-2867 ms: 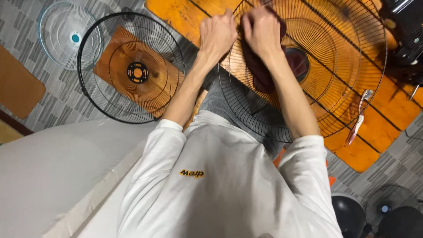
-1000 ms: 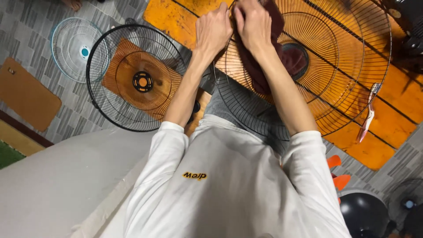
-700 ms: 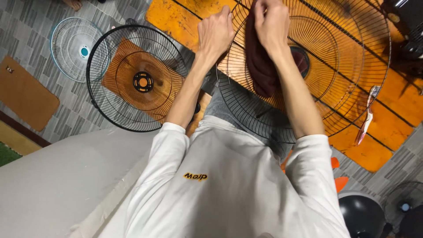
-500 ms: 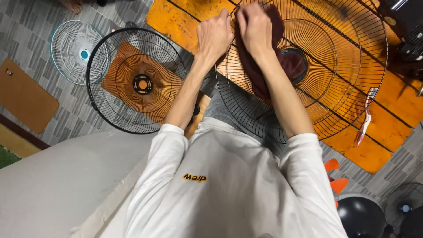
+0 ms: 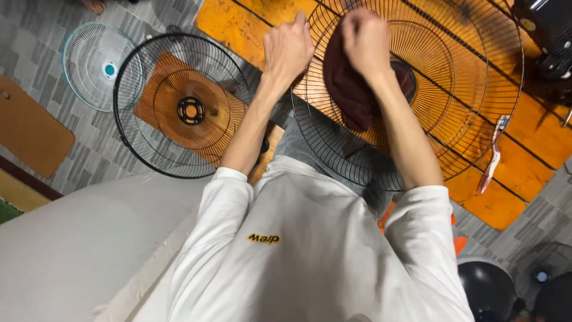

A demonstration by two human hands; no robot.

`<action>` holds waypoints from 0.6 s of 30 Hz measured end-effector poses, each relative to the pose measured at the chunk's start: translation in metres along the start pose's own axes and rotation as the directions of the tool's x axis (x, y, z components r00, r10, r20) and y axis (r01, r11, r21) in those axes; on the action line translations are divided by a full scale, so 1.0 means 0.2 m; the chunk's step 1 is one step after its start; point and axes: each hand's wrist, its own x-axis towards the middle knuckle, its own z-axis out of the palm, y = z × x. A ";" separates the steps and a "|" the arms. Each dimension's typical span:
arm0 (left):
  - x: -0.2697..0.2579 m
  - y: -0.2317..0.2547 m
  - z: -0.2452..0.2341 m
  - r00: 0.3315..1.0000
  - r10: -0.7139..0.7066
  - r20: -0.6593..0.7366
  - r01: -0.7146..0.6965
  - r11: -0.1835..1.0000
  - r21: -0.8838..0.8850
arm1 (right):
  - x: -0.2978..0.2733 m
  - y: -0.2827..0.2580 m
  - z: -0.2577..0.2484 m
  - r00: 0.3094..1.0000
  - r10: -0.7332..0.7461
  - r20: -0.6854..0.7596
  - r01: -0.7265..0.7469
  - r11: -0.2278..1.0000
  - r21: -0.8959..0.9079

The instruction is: Cleaning a fan grill using a cloth

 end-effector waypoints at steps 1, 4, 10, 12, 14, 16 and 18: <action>0.02 0.01 -0.03 1.000 -0.006 0.005 0.006 1.000 0.029 | 0.03 0.03 -0.02 0.988 -0.013 -0.151 0.023 0.997 0.068; -0.02 0.02 -0.06 0.993 -0.049 0.109 0.047 0.999 0.017 | 0.08 -0.12 -0.04 0.971 -0.060 -0.233 0.108 0.974 0.198; -0.05 0.02 -0.12 0.995 -0.072 0.066 0.069 0.996 0.054 | -0.02 -0.20 0.13 0.994 -0.105 0.026 0.106 0.992 -0.067; -0.07 0.00 -0.06 0.999 -0.049 0.013 0.049 0.998 0.049 | -0.04 -0.17 0.12 0.991 -0.101 0.087 0.114 0.981 -0.157; -0.06 -0.02 -0.04 0.998 -0.016 -0.055 0.018 0.999 0.050 | 0.01 -0.17 0.11 0.986 -0.103 0.134 0.134 0.959 -0.250; -0.08 0.00 -0.05 0.999 0.003 -0.050 0.002 0.995 0.098 | 0.05 -0.22 0.10 0.990 -0.108 0.095 0.120 0.985 -0.126; -0.07 0.01 -0.07 0.999 -0.005 -0.053 0.010 0.995 0.096 | 0.04 -0.24 0.08 0.988 -0.123 0.091 0.130 0.988 -0.079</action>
